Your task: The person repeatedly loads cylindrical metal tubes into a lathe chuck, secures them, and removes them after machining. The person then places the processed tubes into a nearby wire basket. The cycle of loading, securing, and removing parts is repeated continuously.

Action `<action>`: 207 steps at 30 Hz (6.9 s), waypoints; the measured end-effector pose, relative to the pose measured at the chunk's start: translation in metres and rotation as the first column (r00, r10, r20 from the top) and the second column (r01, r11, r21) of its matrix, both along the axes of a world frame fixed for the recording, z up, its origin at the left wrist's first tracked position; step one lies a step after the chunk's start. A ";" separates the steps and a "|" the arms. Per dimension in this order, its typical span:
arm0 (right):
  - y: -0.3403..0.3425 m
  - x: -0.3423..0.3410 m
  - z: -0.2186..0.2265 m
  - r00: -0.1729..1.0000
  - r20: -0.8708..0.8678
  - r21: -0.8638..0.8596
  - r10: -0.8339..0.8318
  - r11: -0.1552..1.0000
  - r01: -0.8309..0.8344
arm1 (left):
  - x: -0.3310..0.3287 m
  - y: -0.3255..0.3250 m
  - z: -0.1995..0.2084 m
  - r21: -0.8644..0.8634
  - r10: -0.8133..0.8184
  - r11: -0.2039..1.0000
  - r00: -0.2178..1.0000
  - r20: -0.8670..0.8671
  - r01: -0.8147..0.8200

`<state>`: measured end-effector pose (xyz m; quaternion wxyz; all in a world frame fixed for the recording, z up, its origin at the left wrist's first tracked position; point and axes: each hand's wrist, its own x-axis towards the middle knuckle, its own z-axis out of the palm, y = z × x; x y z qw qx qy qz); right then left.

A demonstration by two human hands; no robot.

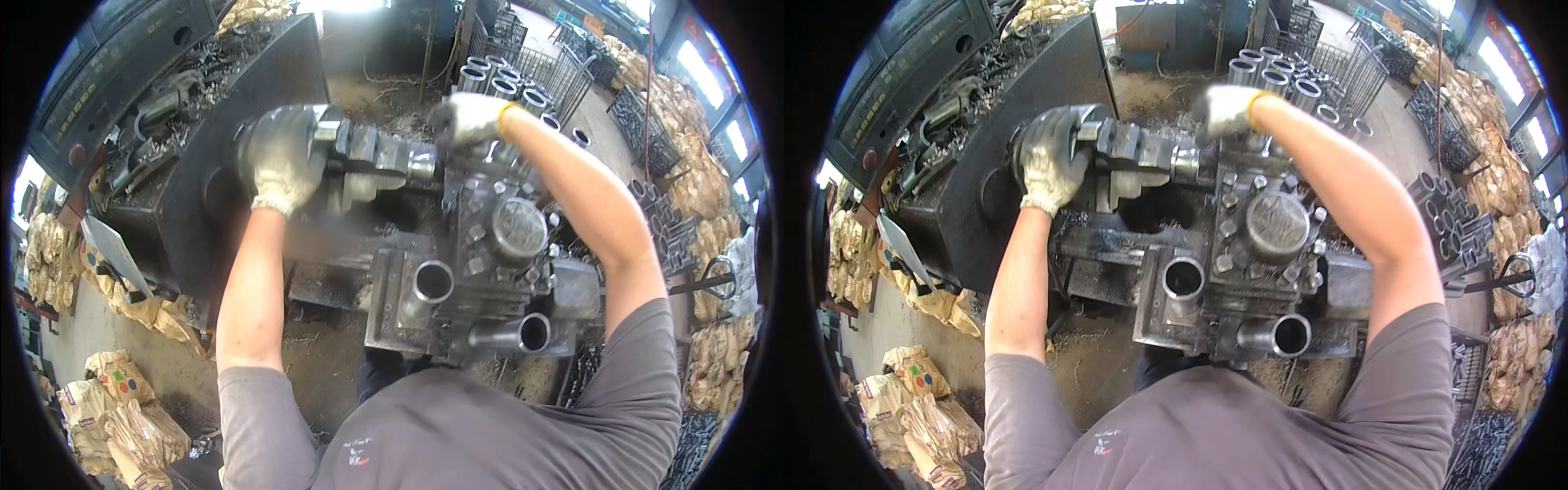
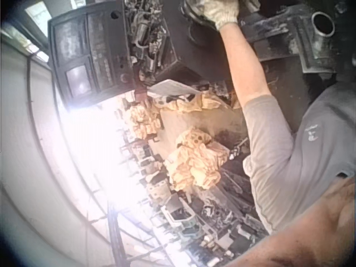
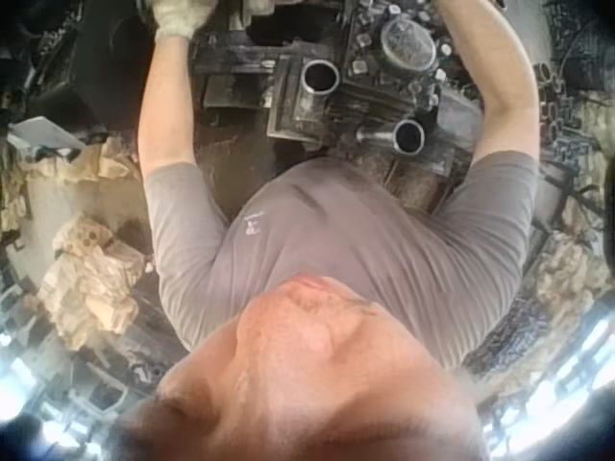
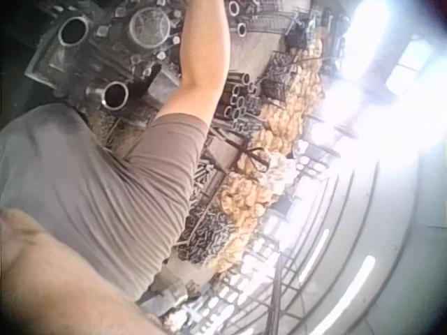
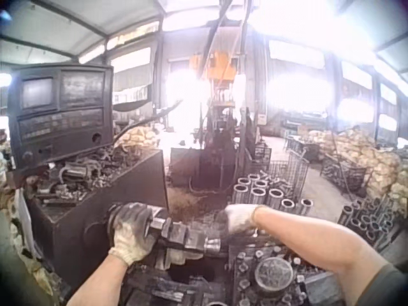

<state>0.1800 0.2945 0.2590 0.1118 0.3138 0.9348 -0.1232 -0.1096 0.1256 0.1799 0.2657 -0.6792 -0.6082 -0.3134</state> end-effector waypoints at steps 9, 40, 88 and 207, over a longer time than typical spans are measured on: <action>0.049 0.017 -0.084 0.977 0.196 -0.675 -0.086 0.711 0.198 | 0.002 0.018 -0.004 0.042 -0.086 0.995 0.995 -0.056 0.089; -0.360 0.027 -0.100 0.455 -0.273 -0.945 -0.847 0.324 0.035 | 0.135 -0.224 -0.073 0.354 0.196 0.615 -0.572 0.797 0.705; -0.331 -0.002 -0.131 0.469 -0.400 -0.739 -0.787 0.580 0.343 | 0.036 -0.239 -0.129 0.551 0.162 0.706 -0.860 0.484 0.444; -1.321 -0.200 -0.152 -0.784 -0.524 0.022 0.333 -0.915 -0.403 | 0.702 -0.971 -0.205 -0.279 -0.709 -0.646 -0.422 0.565 0.711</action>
